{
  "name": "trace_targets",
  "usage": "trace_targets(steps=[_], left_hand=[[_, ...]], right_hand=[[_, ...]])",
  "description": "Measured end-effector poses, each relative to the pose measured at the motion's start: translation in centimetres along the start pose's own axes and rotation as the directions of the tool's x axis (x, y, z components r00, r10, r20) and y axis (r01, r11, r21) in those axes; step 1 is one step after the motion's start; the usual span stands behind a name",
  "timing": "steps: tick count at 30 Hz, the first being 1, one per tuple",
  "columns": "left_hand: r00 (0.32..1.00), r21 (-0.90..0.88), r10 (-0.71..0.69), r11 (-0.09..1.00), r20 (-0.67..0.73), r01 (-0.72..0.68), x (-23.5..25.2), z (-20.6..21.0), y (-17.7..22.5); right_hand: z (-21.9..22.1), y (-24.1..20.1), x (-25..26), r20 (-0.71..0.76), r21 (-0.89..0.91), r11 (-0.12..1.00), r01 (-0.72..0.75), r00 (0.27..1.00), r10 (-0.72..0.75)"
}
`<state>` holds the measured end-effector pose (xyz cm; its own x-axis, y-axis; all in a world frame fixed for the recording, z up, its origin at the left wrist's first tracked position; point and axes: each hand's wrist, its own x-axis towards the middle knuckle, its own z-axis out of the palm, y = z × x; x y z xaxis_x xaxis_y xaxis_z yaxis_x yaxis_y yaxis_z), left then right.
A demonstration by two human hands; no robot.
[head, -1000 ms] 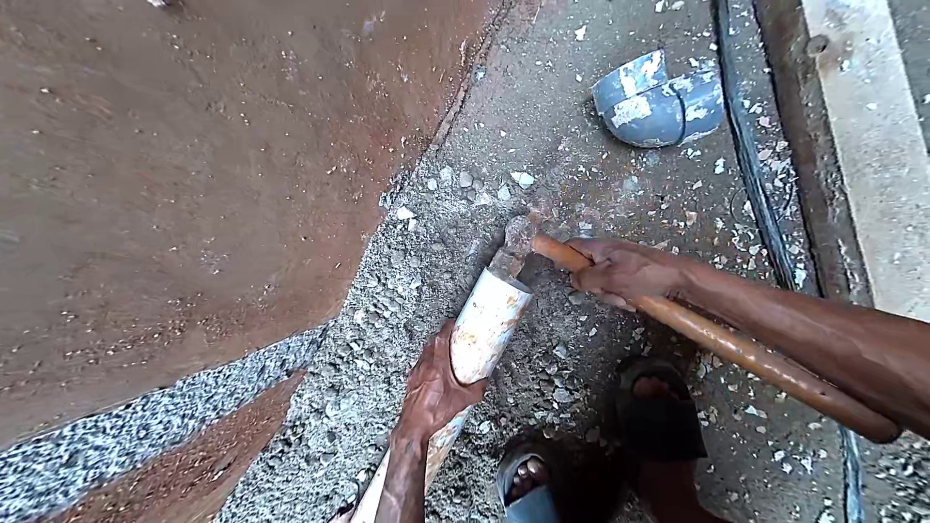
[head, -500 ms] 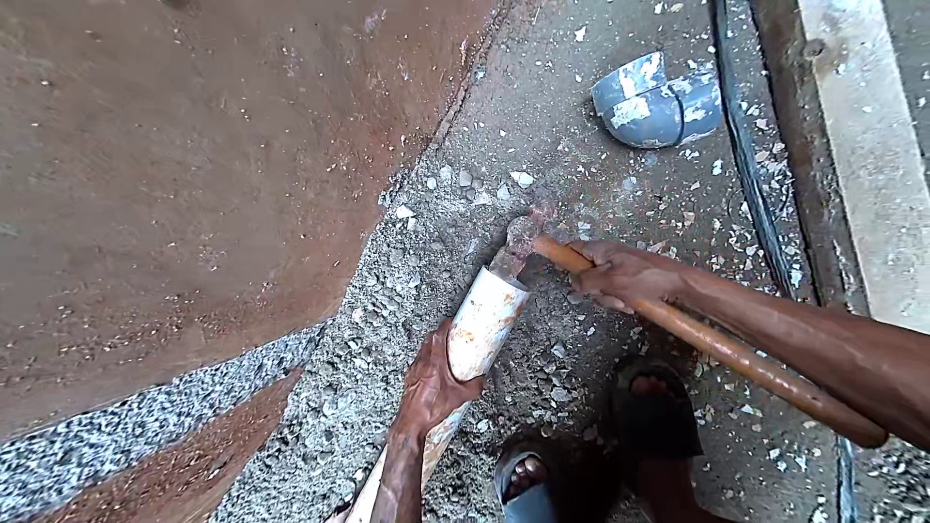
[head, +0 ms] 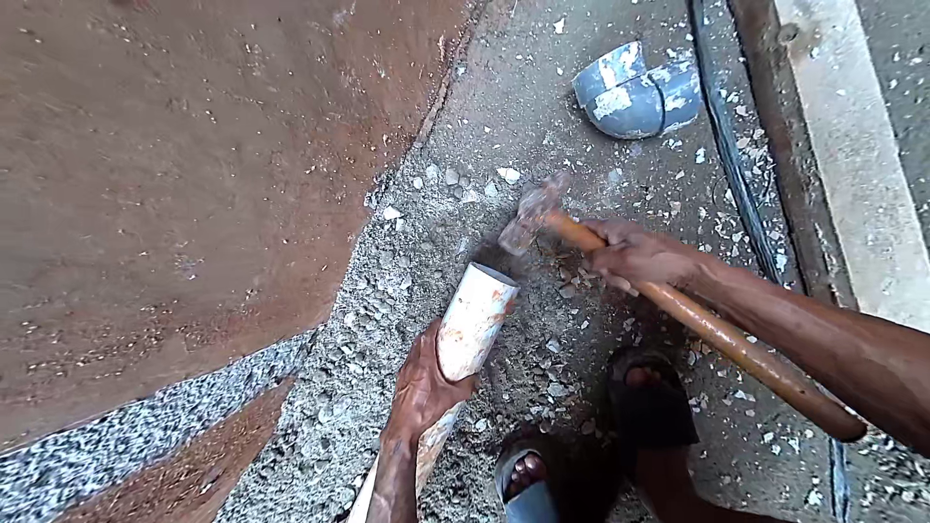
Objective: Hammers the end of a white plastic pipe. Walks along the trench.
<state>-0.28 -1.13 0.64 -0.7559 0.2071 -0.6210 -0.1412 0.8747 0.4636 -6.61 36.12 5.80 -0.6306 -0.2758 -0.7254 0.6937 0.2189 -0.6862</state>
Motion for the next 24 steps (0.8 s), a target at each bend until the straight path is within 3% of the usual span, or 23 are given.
trace_targets(steps=[3,5,8,11,14,19,24], left_hand=[[1.0,0.016,-0.012,1.0,0.019,0.012,0.0,-0.2,0.2],[1.0,0.032,-0.02,0.999,0.024,0.019,-0.1,-0.2,0.6],[1.0,0.03,-0.008,1.0,0.016,0.007,-0.1,-0.2,0.3],[1.0,0.021,0.014,1.0,-0.011,-0.014,0.2,-0.3,0.0],[1.0,0.034,-0.005,0.999,0.001,0.005,0.0,-0.3,0.3],[1.0,0.02,-0.014,1.0,0.015,0.013,-0.2,-0.2,0.3],[1.0,0.023,-0.01,1.0,0.012,0.01,0.1,-0.4,0.2]], right_hand=[[-1.9,0.7,-0.1,-0.242,0.075,0.995,0.07,0.969,-0.05],[-2.6,1.4,0.2,-0.322,0.087,0.995,0.056,0.947,-0.025],[-0.4,2.4,-0.4,-0.106,-0.029,0.991,-0.133,0.986,0.129],[1.3,3.0,-0.2,0.099,-0.092,0.967,-0.239,0.964,0.248],[0.5,2.6,-0.2,0.068,-0.069,0.981,-0.18,0.98,0.185],[-0.7,2.3,0.8,-0.136,0.029,0.998,-0.053,0.989,0.056],[1.2,2.3,0.1,0.108,-0.115,0.97,-0.213,0.968,0.225]])
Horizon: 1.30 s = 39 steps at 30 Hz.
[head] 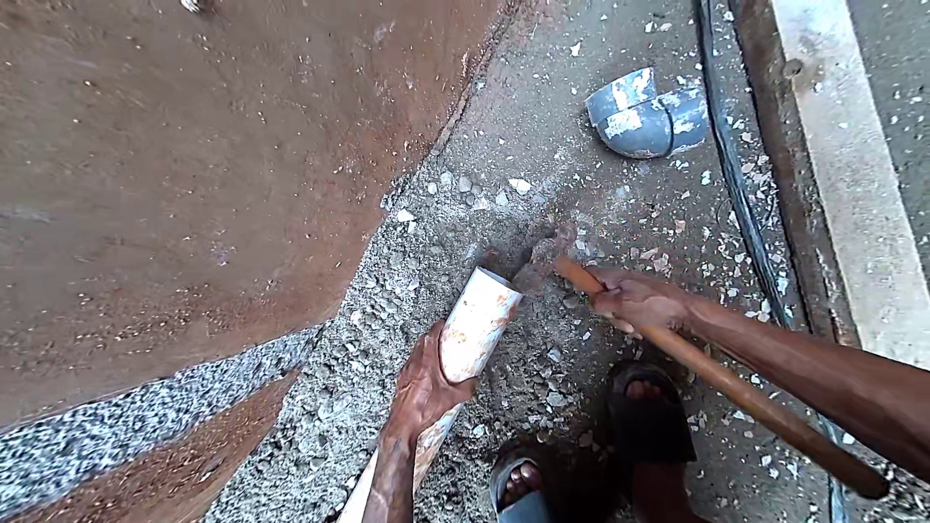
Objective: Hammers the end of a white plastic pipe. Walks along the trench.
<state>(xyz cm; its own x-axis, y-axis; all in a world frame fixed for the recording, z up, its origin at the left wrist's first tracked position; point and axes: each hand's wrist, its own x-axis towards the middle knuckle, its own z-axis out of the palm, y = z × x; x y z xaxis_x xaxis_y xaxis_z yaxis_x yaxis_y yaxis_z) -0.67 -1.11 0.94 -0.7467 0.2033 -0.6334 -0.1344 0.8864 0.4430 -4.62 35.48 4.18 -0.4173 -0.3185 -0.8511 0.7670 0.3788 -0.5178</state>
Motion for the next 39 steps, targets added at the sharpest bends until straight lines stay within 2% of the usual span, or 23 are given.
trace_targets(steps=[3,5,9,11,13,15,16,18,20,23,25,26,29,33,35,39], left_hand=[[1.0,0.008,-0.007,1.0,0.002,0.007,-0.3,0.4,0.4],[1.0,0.001,-0.001,1.0,-0.003,0.001,-0.2,0.5,0.3],[1.0,-0.006,0.01,1.0,-0.004,-0.01,-0.2,0.4,0.0],[1.0,0.008,0.007,1.0,0.005,-0.007,-0.3,0.4,0.0],[1.0,0.017,0.008,1.0,0.009,-0.008,-0.3,0.4,0.1],[1.0,0.015,0.016,1.0,0.006,-0.016,-0.3,0.5,0.2],[1.0,0.023,0.016,1.0,0.011,-0.016,-0.2,0.5,0.2],[1.0,0.025,0.007,1.0,0.014,-0.008,-0.1,0.7,0.3],[1.0,-0.001,0.026,1.0,-0.012,-0.026,-0.2,0.9,0.2],[1.0,-0.011,0.023,1.0,-0.011,-0.023,-0.3,0.5,-0.1],[1.0,0.004,0.013,1.0,-0.004,-0.013,-0.3,0.3,-0.2],[1.0,0.013,0.009,1.0,0.001,-0.009,-0.3,0.3,-0.1],[1.0,0.02,0.016,1.0,-0.004,-0.016,-0.2,0.8,0.1],[0.999,0.0,0.044,0.999,-0.027,-0.044,-0.2,1.2,0.0],[0.999,0.0,0.037,0.999,-0.025,-0.037,-0.2,1.0,-0.2],[1.0,0.019,0.018,1.0,-0.021,-0.018,-0.4,0.7,0.2]], right_hand=[[-0.4,0.0,-0.2,0.011,0.06,0.997,0.046,0.999,-0.047],[-1.2,-0.4,-0.6,-0.05,0.096,0.989,0.111,0.993,-0.106],[-3.1,-2.1,-1.4,-0.308,0.128,0.936,0.327,0.91,-0.276],[-3.0,-3.1,-1.5,-0.411,0.116,0.92,0.374,0.861,-0.299],[-1.9,-3.1,-1.4,-0.366,0.1,0.942,0.321,0.892,-0.266],[0.1,-3.3,-1.4,-0.149,0.013,0.986,0.164,0.976,-0.16],[0.7,-3.5,-1.3,-0.048,-0.059,0.995,0.086,0.995,-0.089],[0.5,-3.6,-1.3,0.035,-0.065,0.996,0.068,0.997,-0.065],[-0.4,-3.3,-1.5,0.003,0.015,0.991,0.131,0.991,-0.131],[-1.6,-3.0,-0.7,-0.179,0.104,0.957,0.269,0.952,-0.248],[-1.5,-2.9,-0.1,-0.262,0.126,0.949,0.29,0.932,-0.251],[-1.0,-3.0,0.0,-0.237,0.113,0.958,0.263,0.944,-0.231],[0.8,-3.4,-0.3,0.006,-0.003,0.995,0.096,0.995,-0.096],[-0.2,-3.0,-0.4,0.073,0.052,0.991,0.125,0.989,-0.129],[-0.8,-2.9,-0.4,0.002,0.093,0.977,0.192,0.981,-0.193],[-3.0,-4.5,0.2,-0.294,0.15,0.92,0.361,0.905,-0.307]])
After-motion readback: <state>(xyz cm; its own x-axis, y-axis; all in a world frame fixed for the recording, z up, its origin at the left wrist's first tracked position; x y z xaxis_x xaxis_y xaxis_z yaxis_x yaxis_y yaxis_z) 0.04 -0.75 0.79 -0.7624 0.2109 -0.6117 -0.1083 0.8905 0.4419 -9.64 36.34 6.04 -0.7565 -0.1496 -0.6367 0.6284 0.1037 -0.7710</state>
